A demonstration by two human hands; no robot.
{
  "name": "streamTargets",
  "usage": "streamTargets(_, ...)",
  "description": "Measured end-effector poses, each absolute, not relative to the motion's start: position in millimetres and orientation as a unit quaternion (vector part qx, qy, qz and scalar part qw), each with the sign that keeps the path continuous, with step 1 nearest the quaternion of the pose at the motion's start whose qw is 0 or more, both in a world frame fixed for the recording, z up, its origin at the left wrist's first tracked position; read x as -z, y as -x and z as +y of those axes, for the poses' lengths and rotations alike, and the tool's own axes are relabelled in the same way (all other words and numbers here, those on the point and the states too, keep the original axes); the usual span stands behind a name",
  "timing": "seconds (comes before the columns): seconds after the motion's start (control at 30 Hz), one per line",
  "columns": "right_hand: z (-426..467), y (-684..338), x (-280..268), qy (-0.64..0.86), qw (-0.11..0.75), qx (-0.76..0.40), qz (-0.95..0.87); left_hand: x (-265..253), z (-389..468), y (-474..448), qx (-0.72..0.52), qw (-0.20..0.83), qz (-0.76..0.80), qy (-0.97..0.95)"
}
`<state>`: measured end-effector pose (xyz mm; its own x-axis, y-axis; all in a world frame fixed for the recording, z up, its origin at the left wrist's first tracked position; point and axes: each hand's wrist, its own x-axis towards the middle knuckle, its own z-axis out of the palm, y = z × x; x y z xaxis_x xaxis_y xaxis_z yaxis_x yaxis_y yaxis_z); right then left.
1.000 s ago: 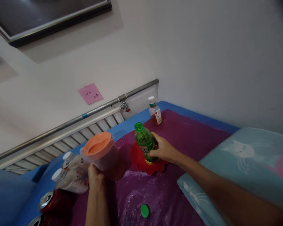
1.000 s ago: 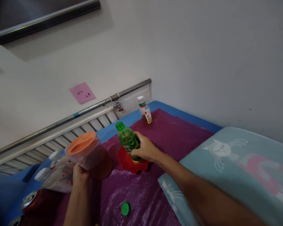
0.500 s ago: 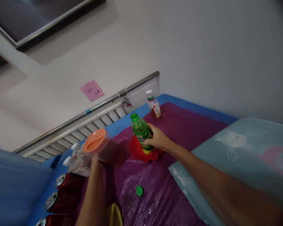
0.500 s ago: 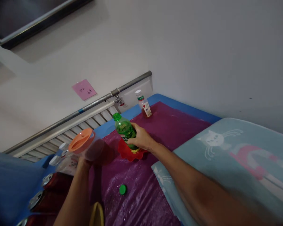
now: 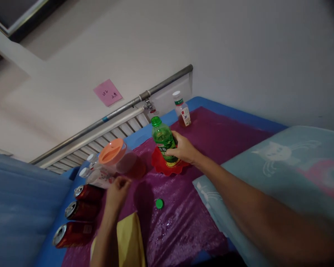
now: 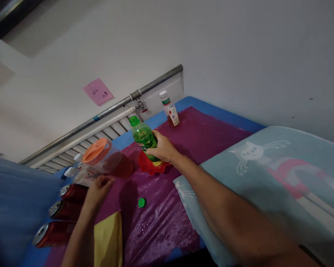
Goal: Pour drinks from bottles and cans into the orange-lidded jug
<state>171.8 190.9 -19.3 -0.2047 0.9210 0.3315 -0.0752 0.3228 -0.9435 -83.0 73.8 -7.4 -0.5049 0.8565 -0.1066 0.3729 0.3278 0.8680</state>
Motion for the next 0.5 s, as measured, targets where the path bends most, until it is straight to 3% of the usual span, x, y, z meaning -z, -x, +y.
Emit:
streamTargets(0.1,190.8,-170.9,20.9,0.346,0.525,-0.468,-0.622,30.3,49.0,40.1,-0.309,0.333,0.731,-0.508)
streamTargets(0.23,190.2,-171.7,22.1,0.354,0.522,-0.450,-0.632,46.1,43.1,9.4,-0.270,0.332,0.714,-0.554)
streamTargets(0.33,187.1,-172.9,19.7,0.354,0.514,-0.445,-0.643,29.9,54.0,16.2,-0.326,0.324,0.702,-0.544)
streamTargets(0.5,177.4,-169.8,15.2,0.339,0.488,-0.379,-0.709,-39.5,86.0,26.3,-0.502,0.280,0.645,-0.503)
